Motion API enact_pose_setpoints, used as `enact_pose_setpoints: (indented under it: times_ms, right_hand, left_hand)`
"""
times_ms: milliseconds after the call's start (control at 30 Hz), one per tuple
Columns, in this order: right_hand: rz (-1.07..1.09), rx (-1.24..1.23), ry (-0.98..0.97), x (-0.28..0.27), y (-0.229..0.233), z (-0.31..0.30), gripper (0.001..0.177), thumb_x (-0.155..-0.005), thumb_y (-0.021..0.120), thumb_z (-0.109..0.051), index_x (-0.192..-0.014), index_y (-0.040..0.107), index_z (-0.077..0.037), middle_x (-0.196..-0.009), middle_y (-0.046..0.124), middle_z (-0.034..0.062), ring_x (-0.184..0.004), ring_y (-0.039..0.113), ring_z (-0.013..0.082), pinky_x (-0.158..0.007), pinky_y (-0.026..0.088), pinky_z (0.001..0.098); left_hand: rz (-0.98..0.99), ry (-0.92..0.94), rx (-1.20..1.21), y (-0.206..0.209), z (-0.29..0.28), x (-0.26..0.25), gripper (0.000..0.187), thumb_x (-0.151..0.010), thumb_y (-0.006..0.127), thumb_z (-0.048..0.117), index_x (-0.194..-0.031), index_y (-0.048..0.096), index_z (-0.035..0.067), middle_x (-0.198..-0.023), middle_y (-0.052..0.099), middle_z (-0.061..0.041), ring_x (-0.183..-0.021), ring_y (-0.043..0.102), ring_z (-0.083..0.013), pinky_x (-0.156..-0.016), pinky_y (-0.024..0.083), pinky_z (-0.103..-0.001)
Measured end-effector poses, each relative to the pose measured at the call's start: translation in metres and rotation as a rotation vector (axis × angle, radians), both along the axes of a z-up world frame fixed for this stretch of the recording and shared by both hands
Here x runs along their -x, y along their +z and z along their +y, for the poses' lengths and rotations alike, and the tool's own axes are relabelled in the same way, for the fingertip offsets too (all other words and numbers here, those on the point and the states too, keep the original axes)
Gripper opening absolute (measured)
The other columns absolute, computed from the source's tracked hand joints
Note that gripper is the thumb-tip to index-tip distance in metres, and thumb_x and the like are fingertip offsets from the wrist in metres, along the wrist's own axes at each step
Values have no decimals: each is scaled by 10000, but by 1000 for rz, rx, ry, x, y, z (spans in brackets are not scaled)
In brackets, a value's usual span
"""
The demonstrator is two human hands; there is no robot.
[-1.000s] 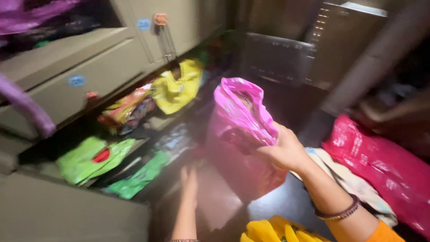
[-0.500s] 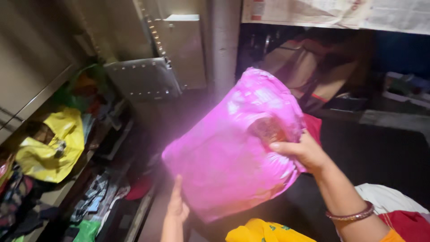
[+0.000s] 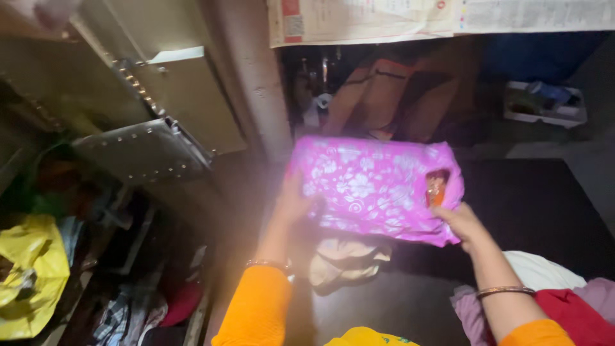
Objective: The person takes various clothes and items out of a metal locker, places them into plastic bags and stacks them on a nearby surface.
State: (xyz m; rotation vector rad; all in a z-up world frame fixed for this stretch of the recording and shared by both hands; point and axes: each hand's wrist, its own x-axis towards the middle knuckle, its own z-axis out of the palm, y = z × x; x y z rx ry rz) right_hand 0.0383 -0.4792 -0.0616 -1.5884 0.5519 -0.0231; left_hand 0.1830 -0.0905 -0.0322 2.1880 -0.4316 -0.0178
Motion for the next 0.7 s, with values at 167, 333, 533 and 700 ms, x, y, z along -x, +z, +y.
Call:
enact_pose_setpoints:
  times_ms: [167,333,533,700]
  right_hand:
    - [3,546,-216,-2,-10,21,924,-751,858,-329,-1472,400,25,-1419,523,262,-1293,521,356,-1057,431,439]
    - [-230,1124,-139,-5,29,59,971,-813,734,-489,-1552,340,0,-1578,358,288,-1459,327,441,-1169,261,577]
    - [179,1219,380,-29,58,146,899,-863,620,-584,-1603,234,-252,-1685,117,179,-1538,-5,477,-1174,11,684]
    - [287,1283,424,-29,69,162,968,-876,616,-571,-1633,111,-238,-1699,-2,169,-1534,-84,476,-1161,-36,707]
  left_hand:
    - [162,-33,-471,1,-47,43,1043,-776,782,465,-1620,207,249,-1662,182,-203,-1509,170,-472,-1190,177,-616]
    - [177,-37,-471,19,-45,49,1004,-802,752,480,-1616,208,263,-1674,164,-185,-1526,149,-474,-1217,160,-609]
    - [193,-32,-453,20,-43,58,971,-832,734,456,-1624,215,241,-1675,165,-196,-1514,175,-475,-1178,196,-659]
    - [154,-73,-543,6,-34,57,926,-816,766,375,-1593,284,229,-1672,205,-156,-1513,227,-432,-1170,244,-648]
